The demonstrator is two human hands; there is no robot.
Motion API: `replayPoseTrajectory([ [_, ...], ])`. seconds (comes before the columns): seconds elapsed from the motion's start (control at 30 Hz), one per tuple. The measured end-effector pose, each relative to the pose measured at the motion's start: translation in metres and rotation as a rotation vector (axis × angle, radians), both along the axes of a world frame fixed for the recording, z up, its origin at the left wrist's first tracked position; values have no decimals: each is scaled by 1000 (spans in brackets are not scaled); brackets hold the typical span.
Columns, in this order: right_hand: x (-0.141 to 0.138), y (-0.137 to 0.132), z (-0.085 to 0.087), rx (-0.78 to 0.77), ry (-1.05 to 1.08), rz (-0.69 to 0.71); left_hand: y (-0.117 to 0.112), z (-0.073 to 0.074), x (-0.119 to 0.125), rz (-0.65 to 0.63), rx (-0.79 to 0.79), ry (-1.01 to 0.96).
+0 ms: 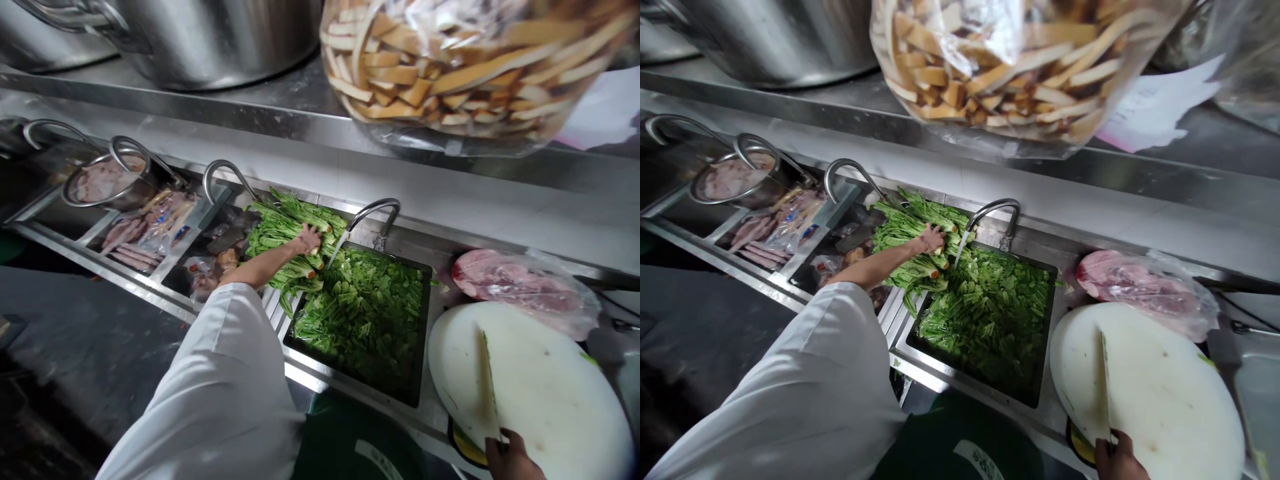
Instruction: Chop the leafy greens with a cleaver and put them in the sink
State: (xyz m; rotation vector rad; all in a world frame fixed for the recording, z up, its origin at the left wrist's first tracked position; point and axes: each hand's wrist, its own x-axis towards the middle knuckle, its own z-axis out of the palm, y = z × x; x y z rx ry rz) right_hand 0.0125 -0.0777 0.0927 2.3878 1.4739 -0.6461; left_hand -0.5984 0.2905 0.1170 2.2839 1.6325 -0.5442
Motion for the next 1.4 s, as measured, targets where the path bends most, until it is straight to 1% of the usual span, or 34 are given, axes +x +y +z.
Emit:
replayPoseTrajectory([
  [0.1, 0, 1, 1, 13, -1, 2, -12, 28, -22, 2, 93, 48],
  [0.17, 2, 1, 0, 22, 2, -4, -29, 52, -43, 59, 200, 105],
  [0.2, 4, 2, -1, 26, 10, -7, -42, 64, -54, 111, 254, 126],
  [0.27, 8, 2, -4, 44, 35, -12, -72, 91, -74, 234, 372, 147],
  [0.33, 12, 3, -6, 64, 57, -19, -110, 120, -90, 322, 504, 135],
  [0.4, 16, 5, -7, 82, 73, -28, -149, 151, -94, 332, 607, 84],
  [0.47, 21, 7, -7, 98, 95, -17, -186, 182, -82, 349, 713, 25],
  [0.53, 29, 10, -6, 134, 111, 28, -216, 210, -54, 360, 766, -8],
  [0.6, 41, 12, -4, 170, 120, 101, -235, 230, -8, 307, 726, -9],
  [0.63, 49, 12, -2, 187, 124, 140, -240, 236, 20, 258, 682, -1],
  [0.67, 57, 12, 1, 205, 129, 174, -243, 238, 52, 201, 627, 6],
  [0.7, 67, 12, 4, 222, 137, 202, -242, 236, 86, 139, 566, 8],
  [0.73, 78, 10, 7, 237, 144, 222, -240, 232, 122, 77, 501, 1],
  [0.77, 90, 8, 11, 247, 148, 233, -237, 224, 160, 14, 433, -16],
  [0.83, 117, 1, 18, 246, 140, 237, -228, 202, 242, -117, 298, -80],
  [0.9, 146, -7, 23, 225, 125, 243, -219, 172, 332, -255, 179, -161],
  [1.0, 189, -19, 29, 216, 115, 239, -211, 119, 471, -438, 49, -230],
  [1.07, 214, -26, 31, 213, 117, 210, -203, 83, 551, -484, -2, -191],
  [1.1, 224, -29, 31, 208, 119, 191, -198, 67, 582, -476, -23, -157],
  [1.13, 232, -32, 31, 201, 122, 174, -191, 52, 606, -476, -45, -159],
  [1.17, 239, -36, 31, 194, 129, 161, -182, 40, 621, -480, -64, -194],
  [1.2, 244, -39, 30, 189, 138, 153, -173, 29, 628, -477, -72, -248],
  [1.23, 247, -43, 28, 188, 152, 151, -163, 21, 627, -468, -75, -307],
  [1.3, 251, -49, 25, 196, 184, 152, -146, 12, 610, -419, -79, -347],
  [1.4, 249, -51, 22, 198, 227, 154, -134, 7, 580, -320, -92, -192],
])
